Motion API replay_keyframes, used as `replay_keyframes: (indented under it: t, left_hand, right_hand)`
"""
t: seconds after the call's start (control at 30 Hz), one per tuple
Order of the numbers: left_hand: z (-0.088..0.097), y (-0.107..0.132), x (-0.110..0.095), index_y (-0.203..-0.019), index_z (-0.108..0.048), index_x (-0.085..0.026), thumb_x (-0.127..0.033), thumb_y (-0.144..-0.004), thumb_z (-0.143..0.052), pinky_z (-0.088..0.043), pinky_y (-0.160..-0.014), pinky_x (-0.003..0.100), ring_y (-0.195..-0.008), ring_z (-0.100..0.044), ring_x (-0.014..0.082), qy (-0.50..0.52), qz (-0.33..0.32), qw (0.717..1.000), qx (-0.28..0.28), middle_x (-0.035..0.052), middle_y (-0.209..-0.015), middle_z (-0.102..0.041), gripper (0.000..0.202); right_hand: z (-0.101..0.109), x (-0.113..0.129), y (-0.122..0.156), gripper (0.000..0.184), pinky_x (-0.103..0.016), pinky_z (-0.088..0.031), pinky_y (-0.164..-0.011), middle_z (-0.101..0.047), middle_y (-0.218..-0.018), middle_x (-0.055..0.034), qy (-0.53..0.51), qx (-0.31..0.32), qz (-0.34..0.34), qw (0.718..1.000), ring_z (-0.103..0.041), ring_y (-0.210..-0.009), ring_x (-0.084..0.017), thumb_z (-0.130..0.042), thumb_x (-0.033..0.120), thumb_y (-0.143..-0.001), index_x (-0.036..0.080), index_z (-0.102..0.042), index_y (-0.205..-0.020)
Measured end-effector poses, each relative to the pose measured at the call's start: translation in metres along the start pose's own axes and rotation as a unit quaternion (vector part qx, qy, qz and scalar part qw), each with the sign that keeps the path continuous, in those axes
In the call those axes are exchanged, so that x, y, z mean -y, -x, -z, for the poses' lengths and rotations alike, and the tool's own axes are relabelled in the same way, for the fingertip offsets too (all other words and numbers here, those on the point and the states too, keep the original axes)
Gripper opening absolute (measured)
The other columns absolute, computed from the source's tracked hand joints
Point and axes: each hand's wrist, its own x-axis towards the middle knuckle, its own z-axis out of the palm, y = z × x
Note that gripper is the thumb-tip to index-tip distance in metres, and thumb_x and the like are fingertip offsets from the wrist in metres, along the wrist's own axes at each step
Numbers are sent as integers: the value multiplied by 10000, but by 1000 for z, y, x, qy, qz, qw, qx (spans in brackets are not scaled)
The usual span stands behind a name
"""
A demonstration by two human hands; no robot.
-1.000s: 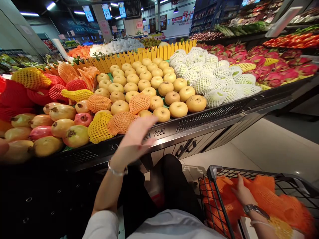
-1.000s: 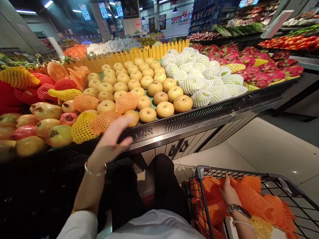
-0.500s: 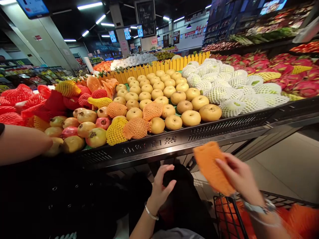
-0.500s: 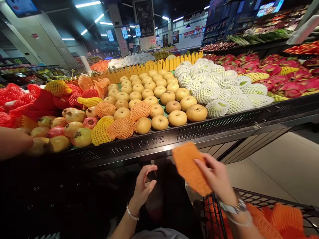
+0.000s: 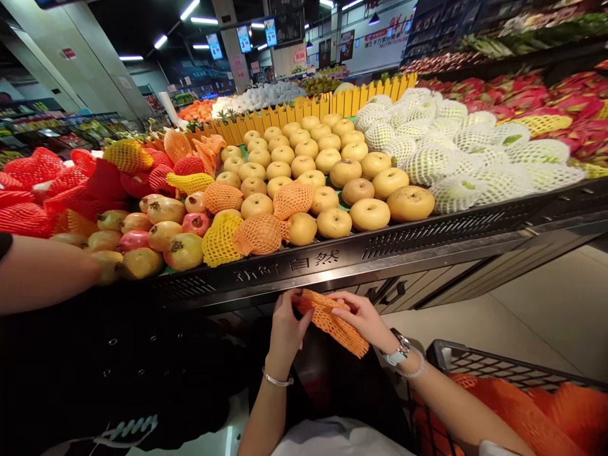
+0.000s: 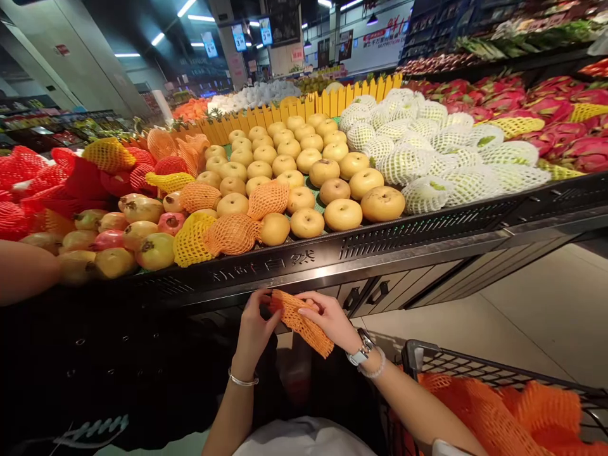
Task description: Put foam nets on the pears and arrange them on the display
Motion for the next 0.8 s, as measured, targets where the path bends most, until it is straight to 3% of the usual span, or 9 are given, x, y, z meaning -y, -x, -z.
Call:
replay_keyframes:
  t: [0.07, 0.17, 0.27, 0.37, 0.43, 0.5, 0.57, 0.7, 0.8]
  left_hand:
    - [-3, 0, 2, -1075, -542, -180, -168, -778, -650, -493, -729, 335, -778, -594, 195, -6, 35, 999, 13, 28, -831, -615, 316]
    - [-9, 1, 5, -846, -571, -197, -164, -767, -643, -475, -705, 318, -759, -589, 197, -16, 50, 998, 23, 18, -774, -610, 112]
    - [-18, 4, 12, -801, -542, -207, -189, -789, -615, -475, -681, 275, -717, -604, 162, 53, 61, 996, -32, -2, -769, -620, 76]
    - [-30, 8, 18, -758, -514, -210, -254, -792, -633, -451, -605, 225, -608, -563, 118, 114, 87, 986, -92, -44, -677, -557, 131]
    - [-38, 8, 19, -715, -500, -207, -267, -779, -652, -435, -590, 212, -586, -529, 105, 139, 93, 979, -114, -57, -636, -512, 175]
    - [-45, 8, 17, -690, -492, -203, -268, -764, -663, -421, -568, 200, -567, -499, 95, 174, 101, 970, -137, -64, -616, -481, 197]
    - [-51, 7, 12, -674, -486, -200, -276, -747, -675, -406, -536, 187, -542, -474, 86, 222, 121, 954, -162, -70, -596, -455, 215]
    - [-59, 10, 0, -708, -510, -196, -305, -714, -715, -423, -549, 185, -553, -510, 91, 325, 168, 914, -176, -62, -595, -503, 233]
    - [-65, 19, -4, -809, -576, -196, -350, -760, -674, -464, -644, 214, -642, -567, 115, 432, 172, 876, -126, -27, -679, -582, 189]
  right_hand:
    - [-1, -4, -2, 317, -241, -412, -576, -604, -732, -15, -2, 20, 1, 1000, -518, -618, -136, -616, 436, -845, 173, -697, -1001]
    - [2, -11, -4, 299, -258, -434, -604, -581, -712, -13, 48, -7, 23, 999, -519, -633, -148, -625, 418, -852, 182, -696, -1022]
    - [5, -20, -5, 282, -304, -472, -699, -574, -809, -35, 152, -76, 92, 981, -551, -752, -184, -613, 349, -876, 210, -655, -1118]
    - [6, -27, -4, 257, -368, -462, -810, -543, -978, -73, 253, -215, 191, 924, -528, -930, -225, -575, 220, -893, 239, -612, -1146]
    - [3, -26, 0, 216, -368, -439, -795, -503, -924, -53, 293, -317, 262, 863, -502, -897, -216, -593, 132, -861, 254, -623, -1037]
    - [-2, -22, 4, 217, -351, -420, -767, -484, -847, -27, 304, -352, 325, 823, -488, -831, -197, -628, 80, -821, 256, -612, -947]
    - [-8, -17, 8, 206, -335, -423, -730, -515, -804, -17, 298, -298, 341, 840, -498, -780, -186, -631, 90, -830, 244, -584, -957]
    - [-17, -14, 6, 188, -347, -477, -711, -606, -864, -57, 274, -126, 237, 924, -561, -795, -208, -558, 288, -925, 198, -523, -1087]
    - [-19, -21, 2, 354, -371, -511, -765, -606, -982, -100, 227, -126, 209, 943, -584, -889, -235, -554, 429, -910, 178, -484, -1149]
